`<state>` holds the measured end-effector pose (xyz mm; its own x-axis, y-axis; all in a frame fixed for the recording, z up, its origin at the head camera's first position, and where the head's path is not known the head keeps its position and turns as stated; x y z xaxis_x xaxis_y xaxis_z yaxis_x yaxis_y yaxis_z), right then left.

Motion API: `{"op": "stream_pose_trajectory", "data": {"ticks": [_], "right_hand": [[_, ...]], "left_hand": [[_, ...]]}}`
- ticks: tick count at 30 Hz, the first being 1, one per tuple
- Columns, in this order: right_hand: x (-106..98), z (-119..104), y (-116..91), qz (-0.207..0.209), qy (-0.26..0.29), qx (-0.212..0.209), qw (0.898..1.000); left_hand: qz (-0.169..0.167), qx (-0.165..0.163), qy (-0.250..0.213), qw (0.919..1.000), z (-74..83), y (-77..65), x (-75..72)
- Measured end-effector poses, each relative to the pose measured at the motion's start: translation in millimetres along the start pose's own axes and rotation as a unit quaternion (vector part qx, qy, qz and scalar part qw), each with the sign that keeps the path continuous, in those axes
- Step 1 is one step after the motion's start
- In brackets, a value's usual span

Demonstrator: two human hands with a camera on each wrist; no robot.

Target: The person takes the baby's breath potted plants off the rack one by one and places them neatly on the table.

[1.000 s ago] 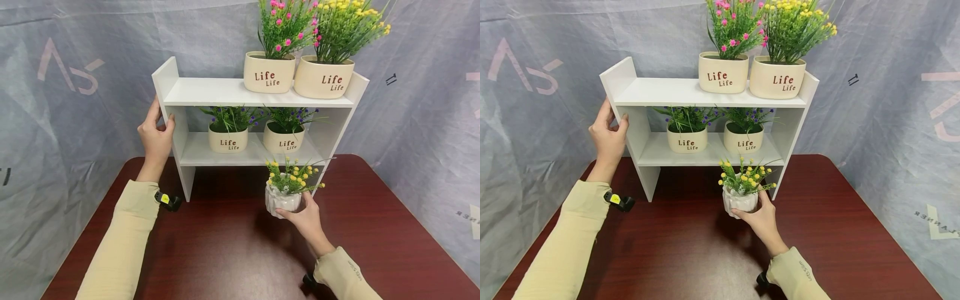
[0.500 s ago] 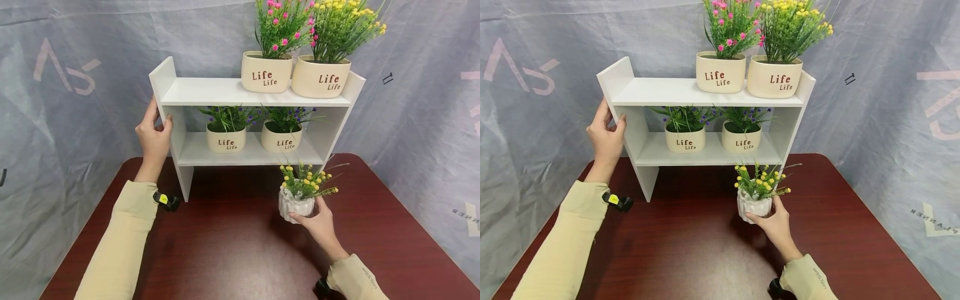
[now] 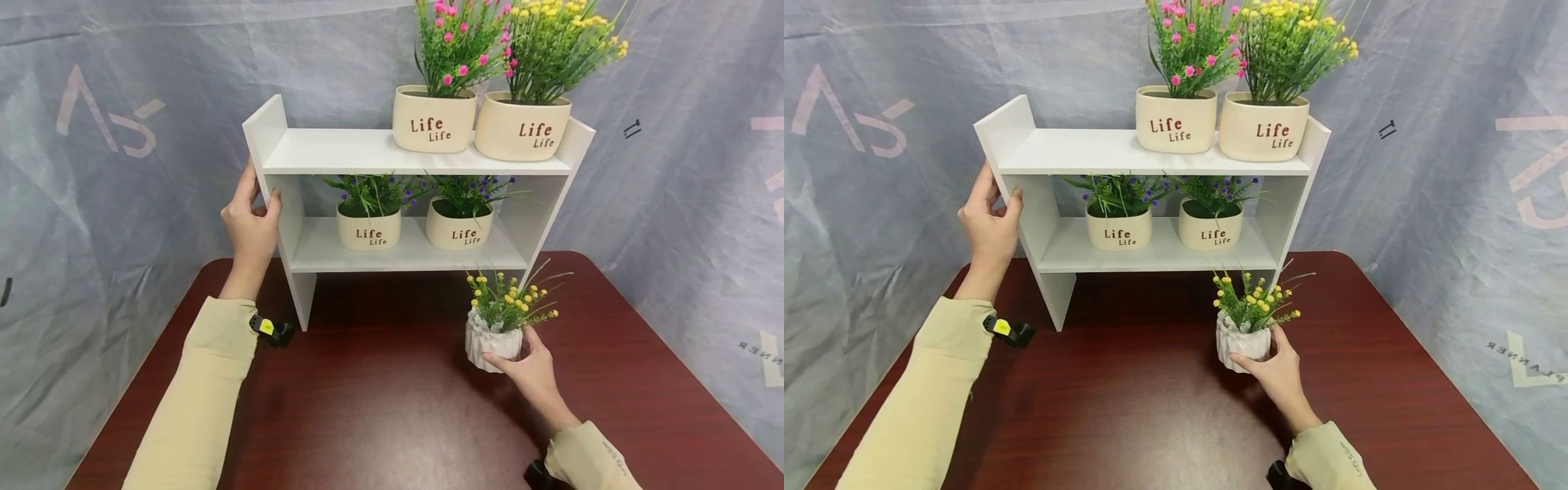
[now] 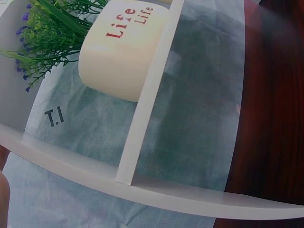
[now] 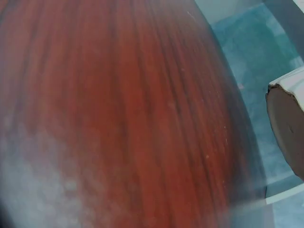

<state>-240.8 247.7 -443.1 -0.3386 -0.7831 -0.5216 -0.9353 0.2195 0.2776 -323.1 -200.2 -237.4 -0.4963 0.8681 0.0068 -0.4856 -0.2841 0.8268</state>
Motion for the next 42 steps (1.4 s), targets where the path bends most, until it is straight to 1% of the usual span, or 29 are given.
{"op": "stream_pose_trajectory", "data": {"ticks": [3,8,10,12,14,21,28,32,36,42], "right_hand": [[-0.6,3.0,0.6,-0.006,0.002,0.012,1.0],[2.1,9.8,1.7,-0.022,-0.027,0.036,0.999],[4.0,11.6,1.9,-0.031,-0.03,0.039,0.998],[5.5,12.4,1.6,-0.035,-0.031,0.038,0.998],[7.9,12.4,1.0,-0.041,-0.024,0.038,0.998],[19.6,14.0,-2.0,-0.062,-0.002,0.048,0.997],[22.3,15.5,-3.5,-0.071,0.023,0.035,0.997],[21.4,19.9,-4.8,-0.082,0.03,0.033,0.996],[20.7,21.9,-5.8,-0.09,0.033,0.033,0.995],[20.9,23.3,-7.8,-0.105,0.059,0.036,0.992]], "left_hand": [[-0.001,-0.001,-0.004,1.0,0.8,0.0,-0.4],[-0.003,0.002,0.0,1.0,1.7,-0.8,-0.6],[-0.005,0.004,0.0,1.0,1.6,-1.1,-0.3],[-0.003,-0.002,-0.007,1.0,1.4,-1.0,-0.3],[-0.004,0.0,-0.007,1.0,1.8,-1.0,-0.5],[0.001,-0.013,-0.005,0.9999,0.4,-0.7,-1.2],[-0.005,0.009,-0.006,0.9999,0.0,-1.2,-0.3],[-0.001,0.009,-0.009,0.9999,-1.0,-1.3,-0.3],[0.0,0.011,-0.002,0.9999,-0.9,-0.8,-1.1],[0.002,-0.007,0.002,1.0,-0.5,-1.1,-0.2]]}}
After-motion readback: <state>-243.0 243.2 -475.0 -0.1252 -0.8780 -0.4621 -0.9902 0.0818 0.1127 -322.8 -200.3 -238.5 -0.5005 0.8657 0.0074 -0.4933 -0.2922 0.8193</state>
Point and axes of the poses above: each hand's wrist, its own y-axis towards the middle knuckle, its own x-axis out of the palm, z = x × y, the point moved 5 cm from there along y, towards the middle knuckle, and after that the axes turned 5 degrees about -y, right-handed, at the moved point
